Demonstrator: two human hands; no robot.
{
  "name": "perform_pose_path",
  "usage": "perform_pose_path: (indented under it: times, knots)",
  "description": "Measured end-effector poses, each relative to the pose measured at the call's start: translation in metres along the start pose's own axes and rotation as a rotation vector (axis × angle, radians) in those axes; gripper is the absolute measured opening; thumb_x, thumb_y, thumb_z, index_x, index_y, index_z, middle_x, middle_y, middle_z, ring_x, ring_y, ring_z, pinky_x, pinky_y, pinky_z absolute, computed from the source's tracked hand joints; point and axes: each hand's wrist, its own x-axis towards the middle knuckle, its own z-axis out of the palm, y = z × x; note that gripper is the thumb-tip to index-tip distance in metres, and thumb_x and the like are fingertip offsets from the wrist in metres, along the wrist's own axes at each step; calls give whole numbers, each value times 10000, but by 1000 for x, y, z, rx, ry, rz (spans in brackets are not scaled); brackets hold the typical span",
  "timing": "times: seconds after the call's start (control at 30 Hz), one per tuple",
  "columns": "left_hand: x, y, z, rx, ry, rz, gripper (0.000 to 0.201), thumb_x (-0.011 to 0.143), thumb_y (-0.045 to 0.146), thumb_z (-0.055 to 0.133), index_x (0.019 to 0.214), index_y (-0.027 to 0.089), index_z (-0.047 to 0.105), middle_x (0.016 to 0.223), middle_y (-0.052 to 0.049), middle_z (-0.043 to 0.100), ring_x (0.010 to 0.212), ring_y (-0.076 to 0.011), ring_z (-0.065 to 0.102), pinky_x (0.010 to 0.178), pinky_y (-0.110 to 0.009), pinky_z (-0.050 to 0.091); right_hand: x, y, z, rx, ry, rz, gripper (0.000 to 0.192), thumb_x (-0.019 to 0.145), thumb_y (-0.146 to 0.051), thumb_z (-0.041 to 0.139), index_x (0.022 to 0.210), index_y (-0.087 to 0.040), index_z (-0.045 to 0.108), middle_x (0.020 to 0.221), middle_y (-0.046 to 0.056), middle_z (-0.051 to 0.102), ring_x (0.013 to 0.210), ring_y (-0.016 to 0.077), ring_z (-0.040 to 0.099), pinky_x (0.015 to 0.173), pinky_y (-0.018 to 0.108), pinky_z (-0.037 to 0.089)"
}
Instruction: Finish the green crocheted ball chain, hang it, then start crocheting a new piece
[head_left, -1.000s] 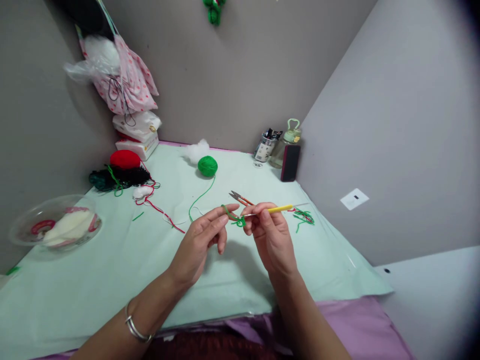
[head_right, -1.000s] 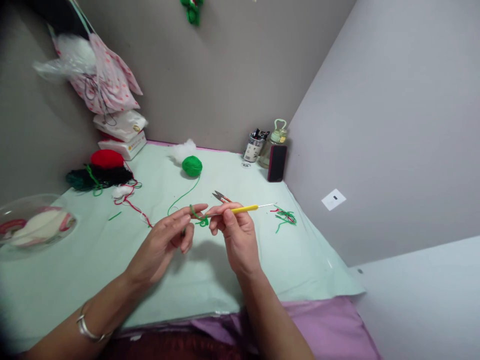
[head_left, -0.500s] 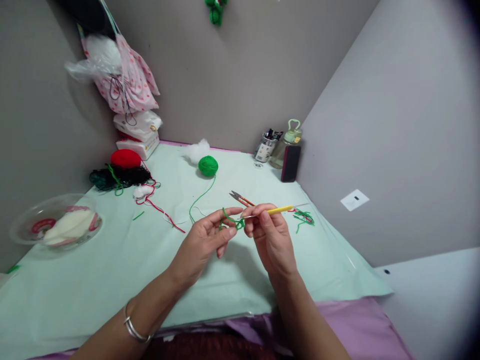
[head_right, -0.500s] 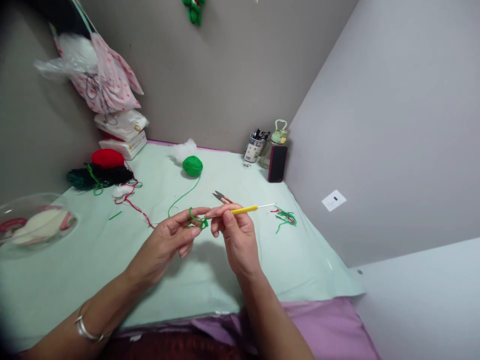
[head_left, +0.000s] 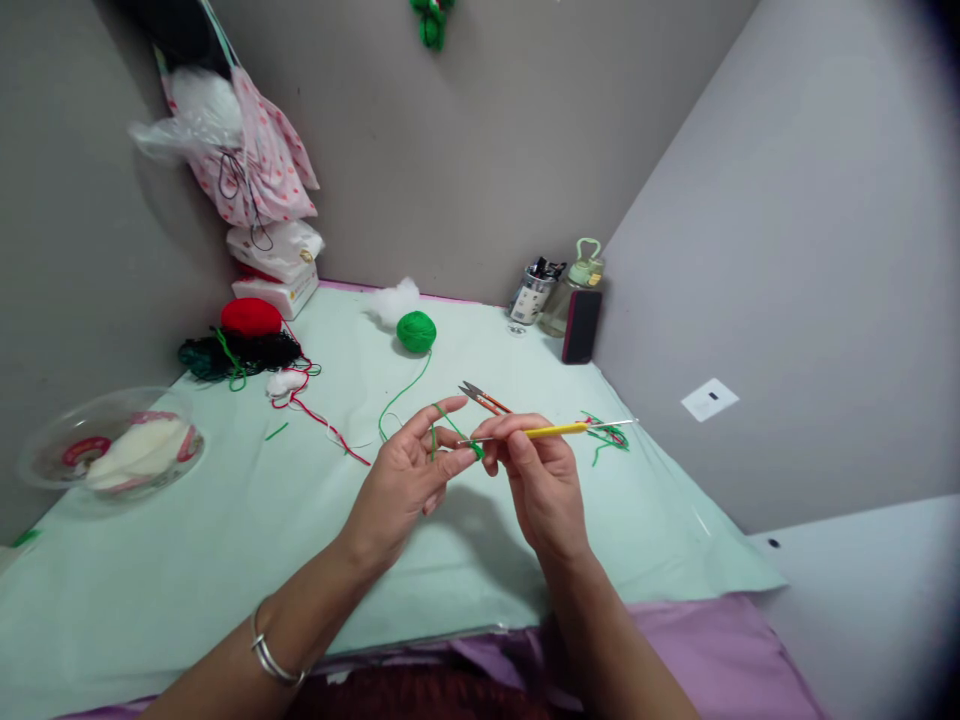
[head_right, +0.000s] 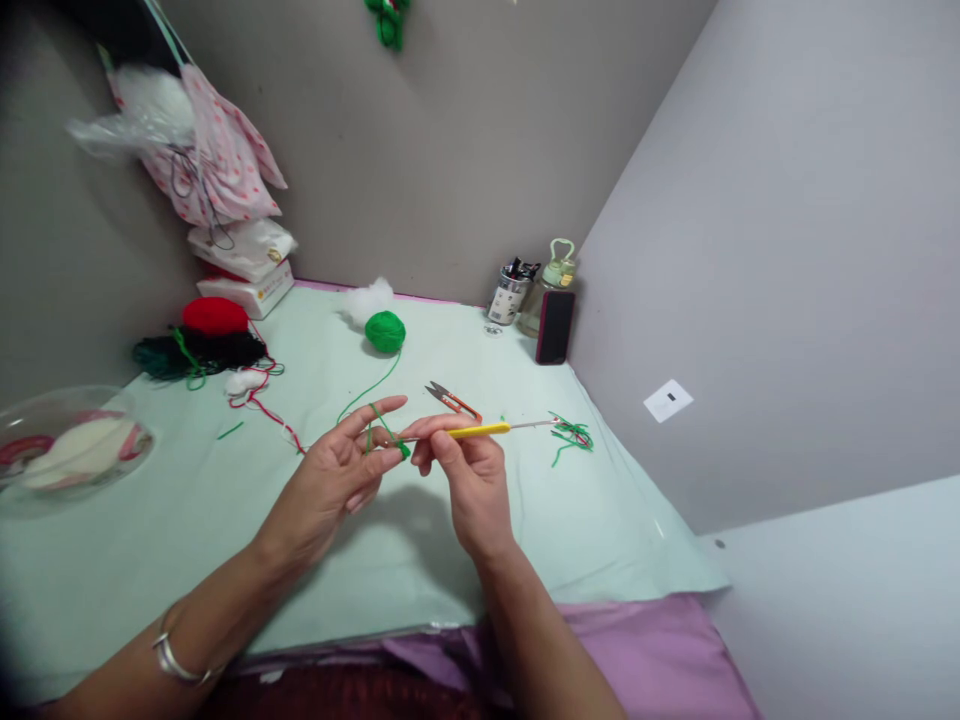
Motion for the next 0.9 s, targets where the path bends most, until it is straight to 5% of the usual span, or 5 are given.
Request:
perform_pose_path:
  times: [0.3, 0.7, 0.9]
  knots:
    - [-2, 4, 1, 23, 21, 6, 938, 771, 172, 832, 1580, 240, 361, 756, 61, 608, 514, -40, 377, 438, -190, 254, -4, -2, -1, -269, -50, -99, 118, 965, -225, 656, 979, -255, 769, 919, 31, 711, 849, 158, 614, 674, 279, 473]
    - [-4, 5, -2, 22, -13, 5, 608, 845, 269, 791, 1405, 227, 559, 848, 43, 586, 491, -18, 346, 417, -177, 249, -3, -2, 1, -2, 16, -12, 160, 1028, -276, 547, 949, -223, 676, 888, 12, 697, 644, 105, 620, 600, 257, 492]
    - [-3, 0, -6, 26, 18, 31, 563, 849, 223, 779, 1381, 249, 597, 870, 41, 573, 487, -12, 341, 416, -182, 230, -10, -4, -1, -488, -40, -329, 194, 1026, -151, 482, 1066, -233, 653, 926, 34, 674, 757, 147, 647, 706, 319, 553]
